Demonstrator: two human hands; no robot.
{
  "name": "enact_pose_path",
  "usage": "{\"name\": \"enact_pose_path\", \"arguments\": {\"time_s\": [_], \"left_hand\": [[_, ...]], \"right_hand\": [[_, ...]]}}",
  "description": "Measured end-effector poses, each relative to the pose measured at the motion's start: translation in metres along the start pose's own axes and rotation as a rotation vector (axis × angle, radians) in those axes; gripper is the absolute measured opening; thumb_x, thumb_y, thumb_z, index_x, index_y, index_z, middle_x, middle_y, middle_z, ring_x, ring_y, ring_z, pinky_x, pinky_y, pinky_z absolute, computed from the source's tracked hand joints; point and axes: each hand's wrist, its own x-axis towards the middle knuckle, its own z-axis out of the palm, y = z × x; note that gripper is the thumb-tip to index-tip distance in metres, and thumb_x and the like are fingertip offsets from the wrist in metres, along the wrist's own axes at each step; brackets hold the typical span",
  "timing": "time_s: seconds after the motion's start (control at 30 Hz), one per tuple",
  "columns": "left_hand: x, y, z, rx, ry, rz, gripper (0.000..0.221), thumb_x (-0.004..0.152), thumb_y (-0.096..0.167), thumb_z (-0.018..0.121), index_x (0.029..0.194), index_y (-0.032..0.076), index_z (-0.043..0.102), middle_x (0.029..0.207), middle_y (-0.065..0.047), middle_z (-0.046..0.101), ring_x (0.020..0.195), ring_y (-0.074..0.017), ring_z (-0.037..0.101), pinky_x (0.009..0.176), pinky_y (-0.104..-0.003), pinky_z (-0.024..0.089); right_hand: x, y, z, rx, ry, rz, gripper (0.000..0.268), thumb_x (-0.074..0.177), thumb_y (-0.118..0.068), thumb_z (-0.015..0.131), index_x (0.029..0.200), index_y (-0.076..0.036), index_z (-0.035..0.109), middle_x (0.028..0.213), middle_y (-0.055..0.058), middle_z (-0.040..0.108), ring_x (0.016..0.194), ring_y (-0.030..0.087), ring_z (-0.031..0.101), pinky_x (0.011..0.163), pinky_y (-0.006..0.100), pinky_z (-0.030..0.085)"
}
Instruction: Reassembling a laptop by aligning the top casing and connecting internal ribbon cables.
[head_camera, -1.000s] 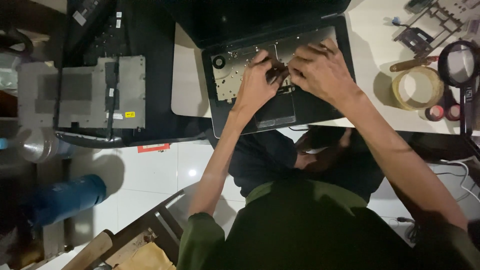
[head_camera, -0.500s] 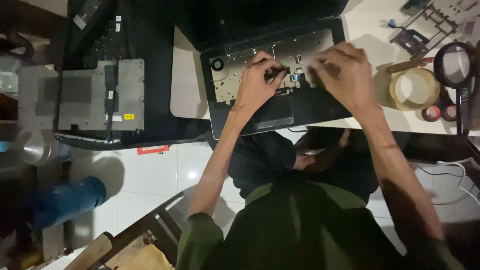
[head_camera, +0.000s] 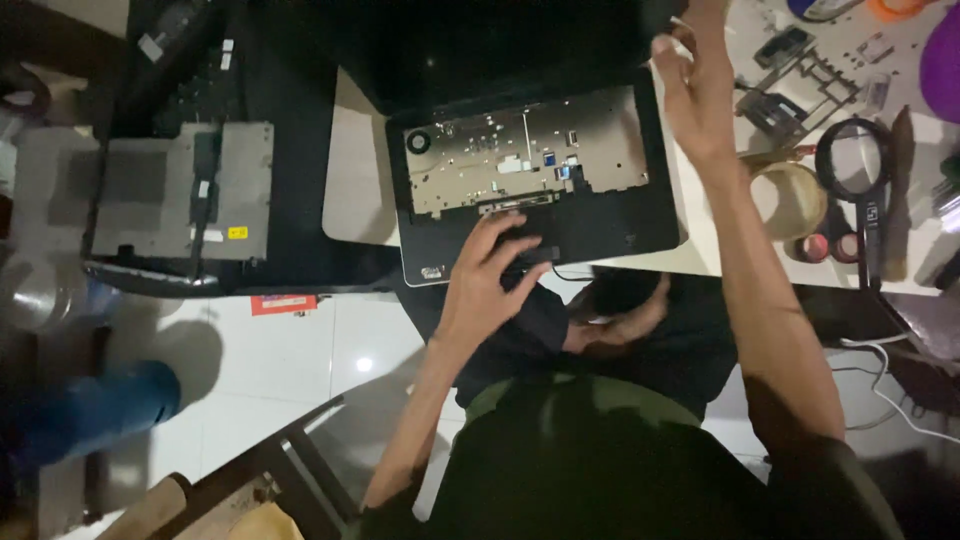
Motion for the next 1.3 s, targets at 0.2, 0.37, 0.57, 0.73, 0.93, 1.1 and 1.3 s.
{"name": "enact_pose_path", "arguments": {"time_s": [0.2, 0.37, 0.57, 0.73, 0.93, 1.1, 1.3], "left_hand": [[-0.045, -0.020, 0.024, 0.158, 0.204, -0.103, 0.026, 0.098, 0.021, 0.076, 0.118, 0.007, 0.067, 0.141, -0.013, 0.054, 0.147, -0.0327, 0.043, 0.126, -0.069, 0.018], [-0.053, -0.040, 0.022, 0.231, 0.228, -0.066, 0.036, 0.098, 0.029, 0.076, 0.126, 0.009, 0.066, 0.145, -0.014, 0.052, 0.149, -0.0344, 0.039, 0.128, -0.064, 0.013], [-0.052, -0.056, 0.011, 0.318, 0.425, -0.297, 0.077, 0.088, 0.053, 0.079, 0.148, 0.013, 0.051, 0.163, -0.013, 0.033, 0.160, -0.0377, 0.018, 0.130, -0.071, 0.012], [-0.040, -0.062, 0.003, 0.086, 0.621, -0.629, 0.110, 0.082, 0.060, 0.080, 0.161, 0.009, 0.023, 0.151, -0.020, 0.030, 0.147, -0.0450, 0.035, 0.116, -0.060, 0.036], [-0.034, -0.088, -0.012, 0.354, 0.601, -0.528, 0.081, 0.094, 0.062, 0.070, 0.153, 0.013, 0.044, 0.165, -0.014, 0.027, 0.156, -0.0380, 0.027, 0.122, -0.061, 0.036], [-0.017, -0.089, -0.028, 0.277, 0.530, -0.539, 0.053, 0.099, 0.056, 0.064, 0.138, 0.020, 0.058, 0.150, -0.013, 0.040, 0.145, -0.0378, 0.042, 0.097, -0.056, 0.059], [0.006, -0.085, -0.020, 0.281, 0.364, -0.205, 0.028, 0.095, 0.004, 0.074, 0.121, 0.013, 0.067, 0.146, -0.009, 0.051, 0.150, -0.0386, 0.037, 0.126, -0.067, 0.028]], "right_hand": [[-0.004, 0.061, -0.006, -0.222, 0.008, 0.101, 0.051, 0.125, -0.049, 0.036, 0.111, -0.003, 0.053, 0.083, 0.010, 0.041, 0.071, 0.019, 0.032, 0.067, 0.040, 0.021], [0.000, 0.010, -0.005, -0.123, 0.015, -0.027, 0.032, 0.125, -0.028, 0.036, 0.152, -0.010, 0.043, 0.092, 0.016, 0.040, 0.071, 0.022, 0.030, 0.071, 0.038, 0.024], [-0.029, 0.006, -0.015, -0.243, 0.079, 0.076, 0.042, 0.127, -0.039, 0.038, 0.117, 0.000, 0.048, 0.091, 0.015, 0.046, 0.075, 0.024, 0.037, 0.069, 0.041, 0.027], [-0.042, -0.020, -0.017, -0.398, 0.126, 0.183, 0.029, 0.128, -0.018, 0.048, 0.104, -0.001, 0.047, 0.092, 0.011, 0.043, 0.082, 0.023, 0.039, 0.073, 0.042, 0.031], [-0.066, -0.062, -0.006, -0.466, 0.148, 0.304, 0.015, 0.124, -0.010, 0.052, 0.118, 0.004, 0.052, 0.106, 0.020, 0.062, 0.091, 0.031, 0.057, 0.077, 0.042, 0.042], [-0.088, -0.073, 0.003, -0.526, 0.184, 0.406, 0.012, 0.118, -0.005, 0.060, 0.112, 0.002, 0.053, 0.101, 0.019, 0.065, 0.087, 0.033, 0.061, 0.074, 0.044, 0.045], [-0.108, -0.083, 0.010, -0.448, 0.212, 0.370, 0.018, 0.120, -0.013, 0.055, 0.122, 0.004, 0.052, 0.107, 0.021, 0.064, 0.092, 0.031, 0.060, 0.077, 0.044, 0.049]]}}
